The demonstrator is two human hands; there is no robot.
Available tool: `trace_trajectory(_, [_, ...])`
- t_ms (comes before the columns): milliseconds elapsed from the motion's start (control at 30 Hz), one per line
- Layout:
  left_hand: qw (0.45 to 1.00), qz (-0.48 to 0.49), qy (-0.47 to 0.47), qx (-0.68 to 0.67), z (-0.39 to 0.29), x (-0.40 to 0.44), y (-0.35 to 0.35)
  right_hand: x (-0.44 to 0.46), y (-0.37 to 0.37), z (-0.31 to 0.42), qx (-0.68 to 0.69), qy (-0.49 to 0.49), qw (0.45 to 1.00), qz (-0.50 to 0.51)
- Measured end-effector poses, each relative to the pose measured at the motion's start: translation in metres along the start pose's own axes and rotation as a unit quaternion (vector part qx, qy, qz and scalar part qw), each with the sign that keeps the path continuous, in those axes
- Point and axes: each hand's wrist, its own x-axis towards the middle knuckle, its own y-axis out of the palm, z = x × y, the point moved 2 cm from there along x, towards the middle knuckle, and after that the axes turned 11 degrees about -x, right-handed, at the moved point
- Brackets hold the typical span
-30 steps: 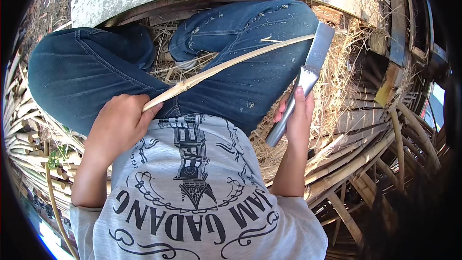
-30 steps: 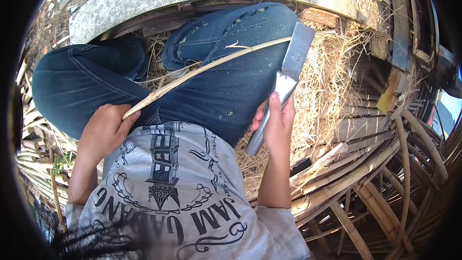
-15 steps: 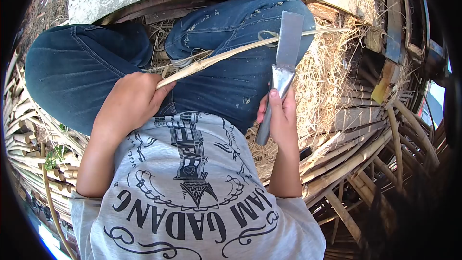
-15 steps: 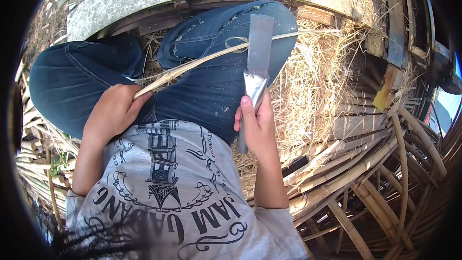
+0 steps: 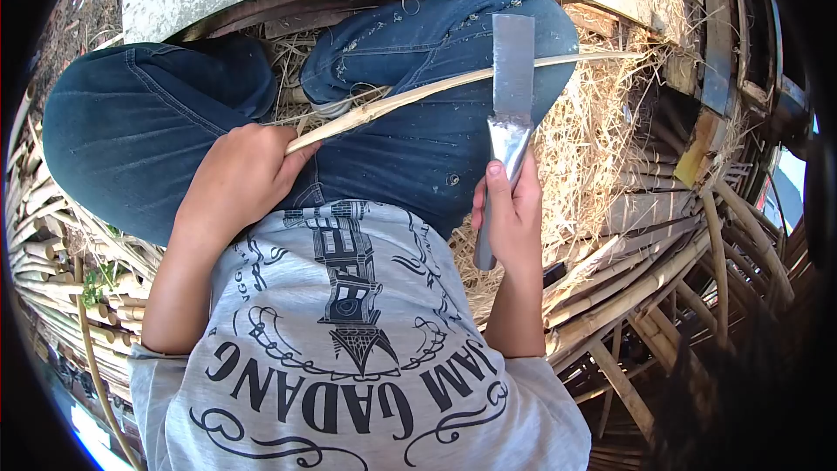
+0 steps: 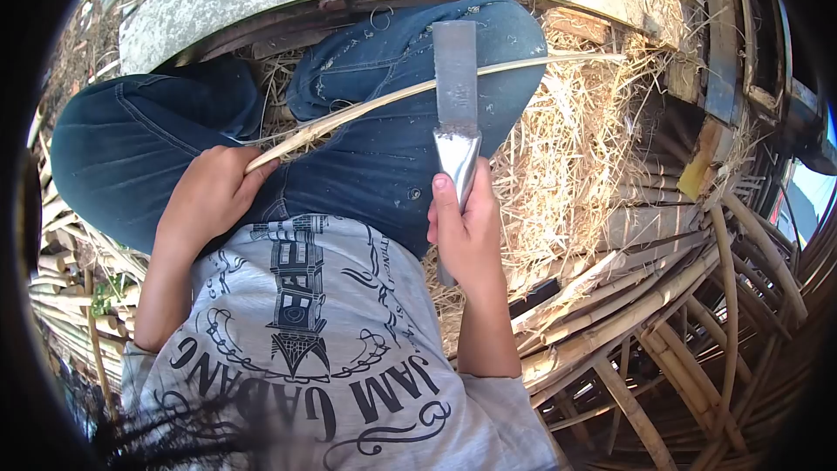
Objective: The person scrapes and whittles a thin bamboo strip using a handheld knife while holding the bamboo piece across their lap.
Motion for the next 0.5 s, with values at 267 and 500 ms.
trace_trajectory(267, [1.0,-0.006,0.001,0.007,0.003,-0.003,0.002,0.028,-0.041,-0.004,-0.019,0.013,0.994,-0.107])
trace_trajectory(500, [0.999,-0.026,0.019,0.021,0.001,-0.004,0.002,0.001,0.001,-0.001,-0.061,-0.011,0.998,-0.021])
